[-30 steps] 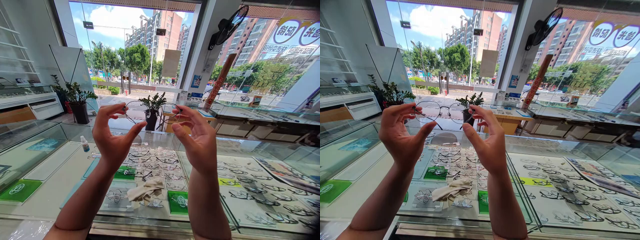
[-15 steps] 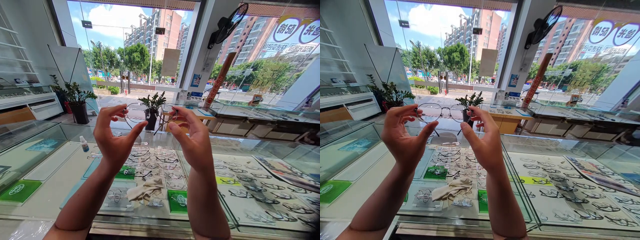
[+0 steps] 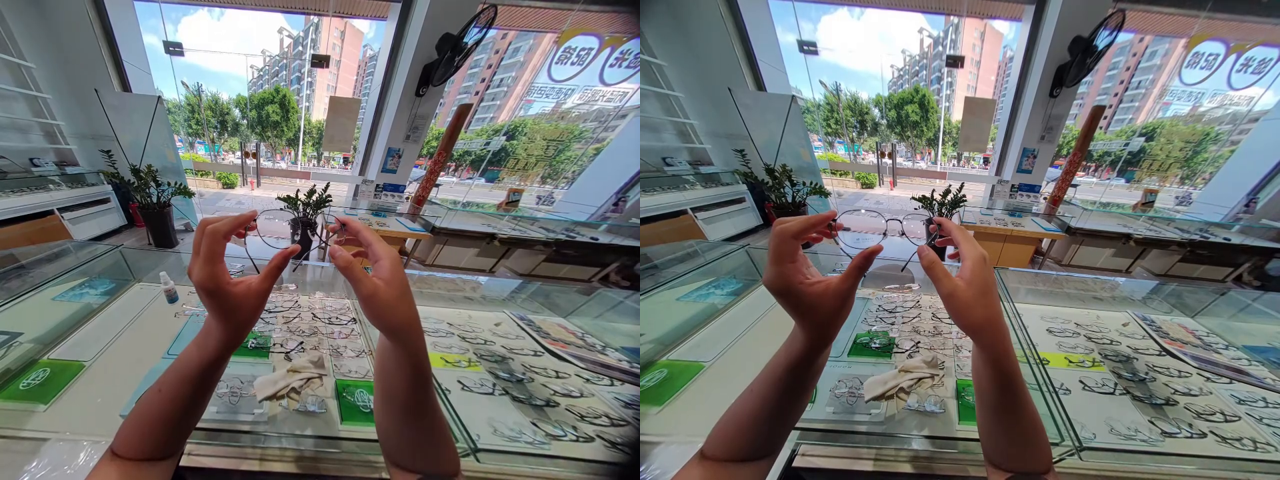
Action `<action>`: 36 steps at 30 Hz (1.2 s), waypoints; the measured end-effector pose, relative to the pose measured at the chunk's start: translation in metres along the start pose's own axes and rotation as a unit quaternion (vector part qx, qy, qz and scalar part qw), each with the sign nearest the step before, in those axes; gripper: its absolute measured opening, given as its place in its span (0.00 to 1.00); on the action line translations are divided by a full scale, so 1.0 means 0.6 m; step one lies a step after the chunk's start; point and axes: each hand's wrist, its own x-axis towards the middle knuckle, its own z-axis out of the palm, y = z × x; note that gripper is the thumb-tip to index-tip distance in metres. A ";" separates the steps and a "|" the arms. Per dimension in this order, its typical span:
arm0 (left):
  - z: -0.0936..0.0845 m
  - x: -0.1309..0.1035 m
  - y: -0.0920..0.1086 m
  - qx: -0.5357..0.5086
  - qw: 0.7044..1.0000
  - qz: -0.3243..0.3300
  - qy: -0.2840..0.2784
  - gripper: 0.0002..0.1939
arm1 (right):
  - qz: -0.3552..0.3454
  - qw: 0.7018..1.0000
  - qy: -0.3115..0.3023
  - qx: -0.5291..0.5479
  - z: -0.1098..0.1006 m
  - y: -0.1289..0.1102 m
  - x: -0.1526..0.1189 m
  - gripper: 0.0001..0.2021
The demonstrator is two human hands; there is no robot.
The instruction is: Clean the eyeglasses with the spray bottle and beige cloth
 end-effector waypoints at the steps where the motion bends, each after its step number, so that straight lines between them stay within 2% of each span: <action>1: 0.000 0.000 0.000 0.000 1.000 0.002 0.000 0.32 | 0.002 1.000 0.000 0.001 0.000 0.000 0.000 0.25; 6: 0.001 0.004 0.001 -0.014 1.000 0.022 0.001 0.31 | 0.003 1.000 0.002 -0.006 0.000 -0.002 0.000 0.25; 11: 0.001 0.005 0.000 0.010 1.000 0.012 -0.007 0.30 | -0.002 1.000 0.007 -0.009 0.000 -0.005 0.000 0.25; 16: 0.002 0.004 -0.003 0.013 1.000 -0.021 -0.017 0.31 | -0.014 0.999 0.028 -0.008 0.001 -0.005 -0.001 0.23; 24: 0.002 0.011 -0.008 -0.034 0.991 -0.105 -0.075 0.28 | -0.048 0.995 0.080 -0.026 0.001 -0.010 -0.003 0.21; 36: 0.003 0.017 -0.022 -0.084 0.980 -0.139 -0.114 0.29 | -0.076 0.991 0.105 -0.043 0.002 -0.023 -0.006 0.22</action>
